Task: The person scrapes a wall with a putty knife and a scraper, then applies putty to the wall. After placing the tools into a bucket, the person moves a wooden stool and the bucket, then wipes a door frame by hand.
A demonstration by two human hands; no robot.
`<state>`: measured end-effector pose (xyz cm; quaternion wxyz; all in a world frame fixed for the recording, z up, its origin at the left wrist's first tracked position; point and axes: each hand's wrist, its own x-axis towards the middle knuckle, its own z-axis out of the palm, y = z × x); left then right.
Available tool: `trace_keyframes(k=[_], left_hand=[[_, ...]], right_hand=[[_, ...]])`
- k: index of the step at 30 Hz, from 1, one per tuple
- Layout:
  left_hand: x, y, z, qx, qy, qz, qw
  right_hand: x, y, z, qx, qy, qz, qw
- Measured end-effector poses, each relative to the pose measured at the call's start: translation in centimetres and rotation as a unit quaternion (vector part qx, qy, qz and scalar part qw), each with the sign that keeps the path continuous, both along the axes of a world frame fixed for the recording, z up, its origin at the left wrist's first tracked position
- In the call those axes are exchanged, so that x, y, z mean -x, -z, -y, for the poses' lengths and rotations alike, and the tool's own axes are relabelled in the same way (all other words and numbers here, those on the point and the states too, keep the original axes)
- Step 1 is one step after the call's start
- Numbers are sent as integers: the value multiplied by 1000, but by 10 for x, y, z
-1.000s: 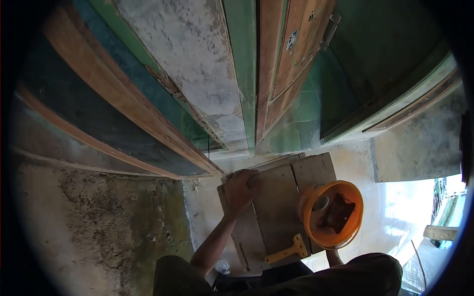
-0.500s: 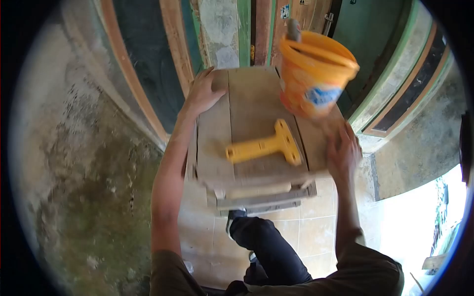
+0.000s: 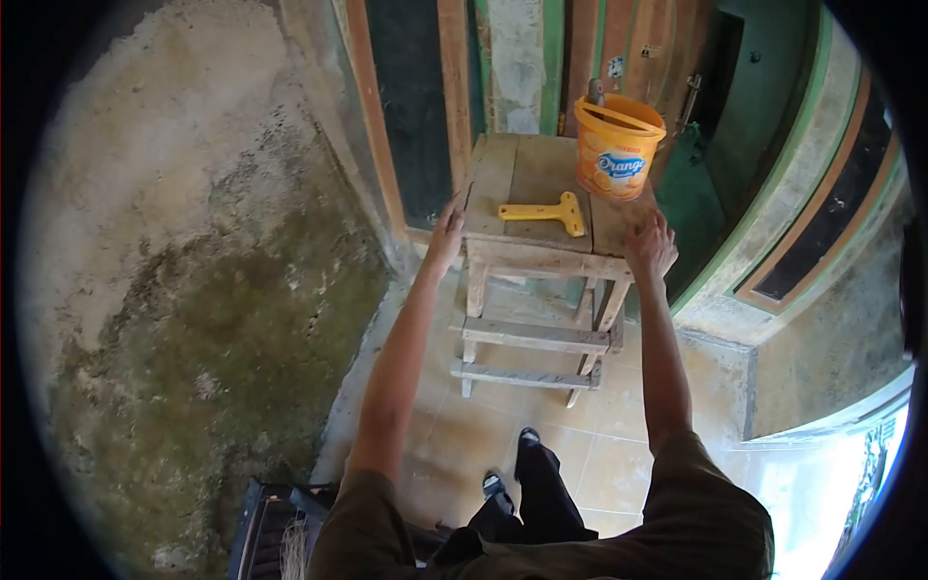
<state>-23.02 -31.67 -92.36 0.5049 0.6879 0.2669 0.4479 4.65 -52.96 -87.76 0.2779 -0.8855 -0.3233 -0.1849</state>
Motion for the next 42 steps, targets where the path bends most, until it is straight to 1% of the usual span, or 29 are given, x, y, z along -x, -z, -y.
trace_keyframes(k=[2, 5, 7, 8, 10, 11, 13, 14, 15, 16, 17, 18, 19, 20, 21, 22, 23, 24, 25, 26, 28, 29, 30, 32, 33, 36, 37, 39, 42], left_hand=[[6, 0, 1, -1, -5, -3, 1000], [3, 21, -14, 8, -13, -12, 1000], [8, 19, -4, 67, -5, -14, 998], [11, 20, 4, 73, -7, -20, 997], [14, 13, 4, 289, 66, 15, 955], [17, 22, -6, 297, 79, 33, 951], [24, 19, -15, 295, 112, 43, 948], [26, 22, -16, 302, 142, 53, 941], [29, 32, -22, 296, 144, 56, 943], [31, 45, -33, 317, 162, 78, 931], [31, 52, -41, 337, 180, 99, 919], [29, 45, -39, 330, 180, 102, 921], [23, 32, -30, 369, 173, 154, 900], [17, 27, -25, 410, 164, 205, 873], [13, 31, -29, 397, 162, 200, 881], [11, 30, -28, 398, 158, 203, 880], [7, 29, -27, 394, 156, 182, 887], [3, 28, -28, 389, 153, 163, 894], [1, 36, -33, 413, 149, 167, 883], [0, 44, -36, 414, 147, 170, 882], [-2, 50, -42, 408, 170, 181, 879], [-1, 52, -43, 398, 195, 185, 877], [-3, 54, -48, 397, 196, 185, 877], [-8, 66, -61, 392, 191, 166, 885], [-11, 75, -70, 407, 191, 149, 881], [-18, 55, -66, 370, 218, 113, 896], [-18, 55, -68, 370, 223, 112, 895], [-18, 54, -74, 370, 293, 135, 871], [-29, 71, -89, 378, 331, 129, 855]], right_hand=[[0, -4, -1, 1, 10, 8, 1000], [-4, -3, -1, -7, 0, 11, 1000], [-4, 3, 4, -10, -5, 12, 1000], [-4, 5, 6, -5, -9, 10, 1000], [-6, 0, 2, -13, -10, 5, 1000], [-6, 0, 7, 0, -27, -2, 1000], [-13, -7, 13, 2, -44, 2, 999], [-15, -9, 20, -11, -74, -19, 997], [-16, -9, 24, -26, -106, -39, 993], [-24, -3, 27, -32, -107, -34, 993], [-37, 5, 30, -87, -149, -96, 980], [-45, 10, 30, -141, -192, -157, 959], [-46, 7, 29, -144, -195, -152, 958], [-44, 2, 31, -146, -193, -192, 951], [-43, 2, 33, -145, -191, -235, 942], [-48, 11, 33, -142, -194, -235, 942], [-59, 22, 31, -169, -210, -261, 927], [-59, 19, 26, -197, -227, -286, 910], [-58, 13, 28, -184, -215, -349, 894], [-55, 7, 28, -180, -217, -348, 894], [-51, 4, 25, -228, -195, -430, 851], [-49, 4, 23, -249, -194, -438, 842], [-51, 6, 21, -251, -193, -437, 842], [-53, 10, 18, -231, -164, -389, 877], [-48, 7, 17, -252, -149, -397, 870], [-60, 19, 20, -248, -118, -443, 853], [-56, 21, 18, -286, -130, -411, 856], [-53, 16, 20, -269, -104, -423, 859], [-52, 13, 21, -242, -68, -416, 874]])
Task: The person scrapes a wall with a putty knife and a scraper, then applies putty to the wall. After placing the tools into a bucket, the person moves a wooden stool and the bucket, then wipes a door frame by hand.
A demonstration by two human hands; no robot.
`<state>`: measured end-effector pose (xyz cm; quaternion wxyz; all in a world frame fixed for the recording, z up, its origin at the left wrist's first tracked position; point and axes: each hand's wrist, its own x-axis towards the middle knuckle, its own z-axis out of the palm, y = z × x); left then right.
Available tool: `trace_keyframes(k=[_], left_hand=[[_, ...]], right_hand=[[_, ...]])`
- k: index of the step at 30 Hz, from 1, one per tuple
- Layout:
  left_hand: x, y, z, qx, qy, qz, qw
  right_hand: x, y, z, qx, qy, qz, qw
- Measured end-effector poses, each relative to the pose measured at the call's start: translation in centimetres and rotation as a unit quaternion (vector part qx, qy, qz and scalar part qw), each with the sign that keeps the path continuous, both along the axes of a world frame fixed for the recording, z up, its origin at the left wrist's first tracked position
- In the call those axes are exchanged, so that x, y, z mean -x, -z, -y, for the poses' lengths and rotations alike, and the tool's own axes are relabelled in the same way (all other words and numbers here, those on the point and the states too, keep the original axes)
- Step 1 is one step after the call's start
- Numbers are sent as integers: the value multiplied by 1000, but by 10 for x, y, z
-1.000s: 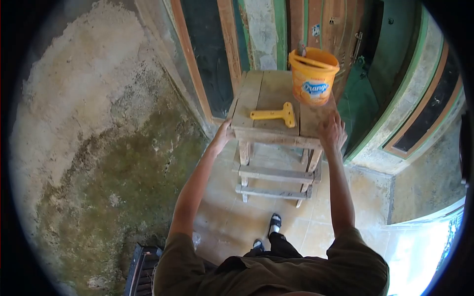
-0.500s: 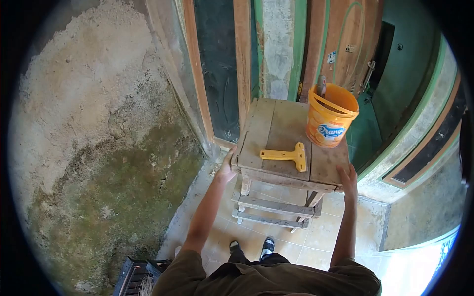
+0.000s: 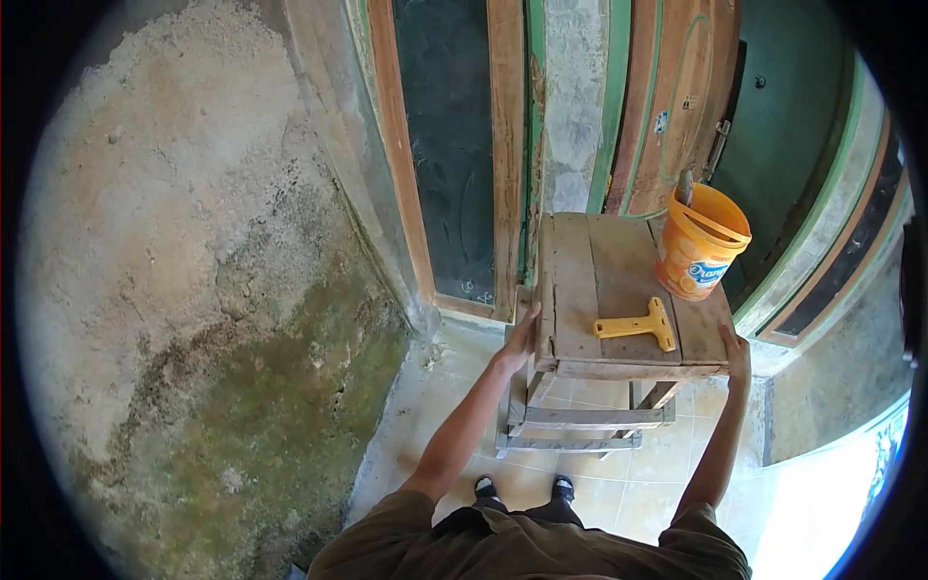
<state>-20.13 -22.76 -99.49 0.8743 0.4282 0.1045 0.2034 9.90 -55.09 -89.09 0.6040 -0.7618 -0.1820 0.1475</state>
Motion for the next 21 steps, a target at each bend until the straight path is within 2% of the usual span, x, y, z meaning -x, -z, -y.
trace_keyframes(k=[3, 8, 12, 16, 21], left_hand=[[-2, -14, 7, 19, 4, -2, 1000], [-5, -23, 18, 78, -37, -36, 996], [-6, -39, 32, 166, -32, 1, 986], [-13, -27, 34, 164, -46, 2, 985], [-12, -26, 35, 147, -61, 3, 987]], right_hand=[[-9, 4, 3, 101, 34, 0, 994], [-28, 17, 10, 89, 10, 1, 996], [-23, 13, 10, 68, 7, -7, 998], [-16, 6, 10, 34, -3, -20, 999], [-32, 16, 14, 58, -8, -30, 998]])
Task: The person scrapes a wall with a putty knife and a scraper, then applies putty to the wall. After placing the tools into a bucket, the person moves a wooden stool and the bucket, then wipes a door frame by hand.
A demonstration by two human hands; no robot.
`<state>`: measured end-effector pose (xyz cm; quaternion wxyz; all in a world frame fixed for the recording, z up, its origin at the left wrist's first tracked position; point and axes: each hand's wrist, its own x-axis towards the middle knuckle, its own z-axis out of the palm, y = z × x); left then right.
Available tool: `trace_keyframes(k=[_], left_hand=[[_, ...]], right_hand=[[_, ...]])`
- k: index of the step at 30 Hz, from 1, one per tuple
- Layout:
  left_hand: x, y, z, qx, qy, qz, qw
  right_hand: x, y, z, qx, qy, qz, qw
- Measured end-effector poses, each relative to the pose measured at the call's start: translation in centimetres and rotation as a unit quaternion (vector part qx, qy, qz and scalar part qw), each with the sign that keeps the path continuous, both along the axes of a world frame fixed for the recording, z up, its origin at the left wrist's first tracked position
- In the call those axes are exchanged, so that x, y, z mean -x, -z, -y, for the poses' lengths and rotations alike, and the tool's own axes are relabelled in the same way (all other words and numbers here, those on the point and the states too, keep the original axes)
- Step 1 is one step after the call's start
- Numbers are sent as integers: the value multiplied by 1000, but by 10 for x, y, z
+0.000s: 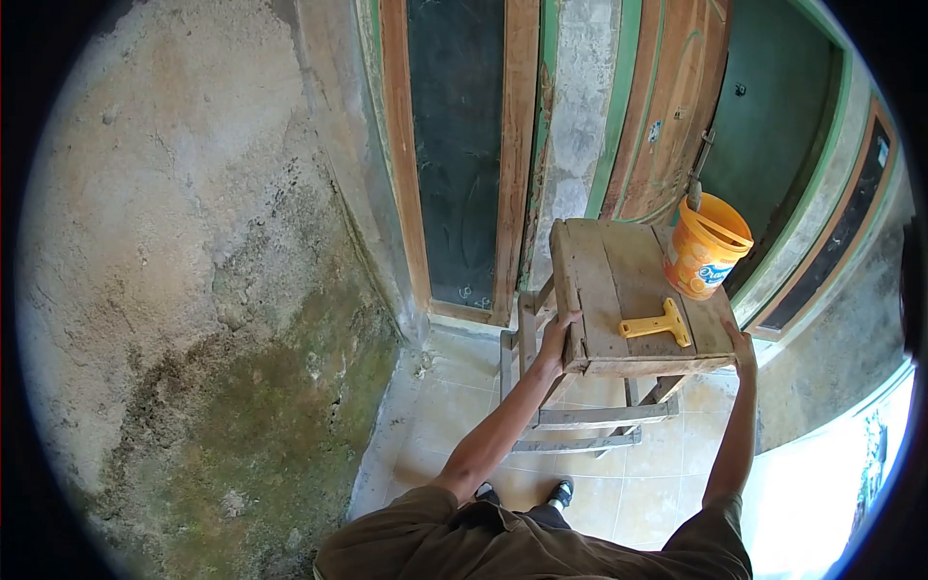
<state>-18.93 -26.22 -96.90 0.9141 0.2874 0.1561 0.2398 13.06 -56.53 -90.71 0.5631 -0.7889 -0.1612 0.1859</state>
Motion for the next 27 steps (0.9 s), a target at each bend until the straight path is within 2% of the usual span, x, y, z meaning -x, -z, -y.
trace_keyframes(k=[7, 9, 11, 12, 16, 27], left_hand=[[7, -11, 4, -27, -2, -2, 1000], [9, -13, 4, -18, -5, -7, 1000], [6, -4, 1, -17, -2, -7, 1000], [5, 1, -2, -7, 12, -4, 1000], [11, -10, 3, -6, -3, -27, 1000], [16, -21, 9, -19, -24, -50, 998]], right_hand=[[12, -3, 0, -47, 2, -6, 999], [13, 0, 8, -50, -15, -38, 998], [27, 0, 6, -184, -24, -53, 981], [27, 3, 7, -203, -26, -59, 977], [24, 9, 8, -212, -21, -107, 971], [34, -5, 5, -191, -38, -117, 974]])
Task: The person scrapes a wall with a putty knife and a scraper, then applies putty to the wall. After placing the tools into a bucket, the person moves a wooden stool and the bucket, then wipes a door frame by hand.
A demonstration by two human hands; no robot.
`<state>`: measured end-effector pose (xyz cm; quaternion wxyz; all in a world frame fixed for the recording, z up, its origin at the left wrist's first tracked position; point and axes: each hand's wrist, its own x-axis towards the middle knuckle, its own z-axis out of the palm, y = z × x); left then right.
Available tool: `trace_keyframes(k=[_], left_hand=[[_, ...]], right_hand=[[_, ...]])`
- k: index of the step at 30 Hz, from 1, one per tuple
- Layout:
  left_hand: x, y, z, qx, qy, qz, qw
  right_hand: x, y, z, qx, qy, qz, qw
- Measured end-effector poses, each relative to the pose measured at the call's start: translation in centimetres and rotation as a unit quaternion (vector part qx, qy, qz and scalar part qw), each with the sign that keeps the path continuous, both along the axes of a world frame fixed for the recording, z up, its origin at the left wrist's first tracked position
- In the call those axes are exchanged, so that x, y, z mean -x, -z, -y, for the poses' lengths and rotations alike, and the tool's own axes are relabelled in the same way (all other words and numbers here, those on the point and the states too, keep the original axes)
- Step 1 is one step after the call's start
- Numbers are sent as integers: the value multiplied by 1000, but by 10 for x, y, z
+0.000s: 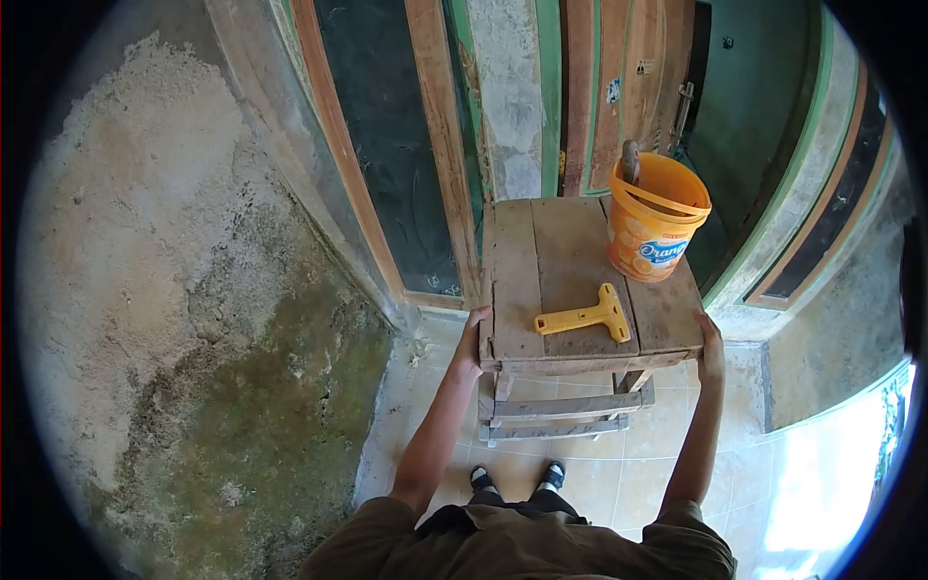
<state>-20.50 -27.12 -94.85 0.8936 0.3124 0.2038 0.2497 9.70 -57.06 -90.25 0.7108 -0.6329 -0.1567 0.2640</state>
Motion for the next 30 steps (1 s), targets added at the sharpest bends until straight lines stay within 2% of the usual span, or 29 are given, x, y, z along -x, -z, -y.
trace_keyframes(k=[3, 6, 20, 25, 30], left_hand=[[2, -6, 4, 4, -10, -19, 1000], [1, 0, 1, -3, 0, 19, 1000], [-1, 8, -1, 10, -5, 0, 1000], [9, -5, 16, 13, -13, 0, 1000], [16, 8, 22, 20, -31, 11, 999]], right_hand=[[-3, 4, 1, -13, -12, 13, 1000], [-3, 0, 0, -13, -30, 39, 999], [-4, 1, 0, -21, -21, 17, 999], [-4, 0, 1, -11, -25, 11, 1000], [-7, 4, 4, -21, -39, -3, 999]])
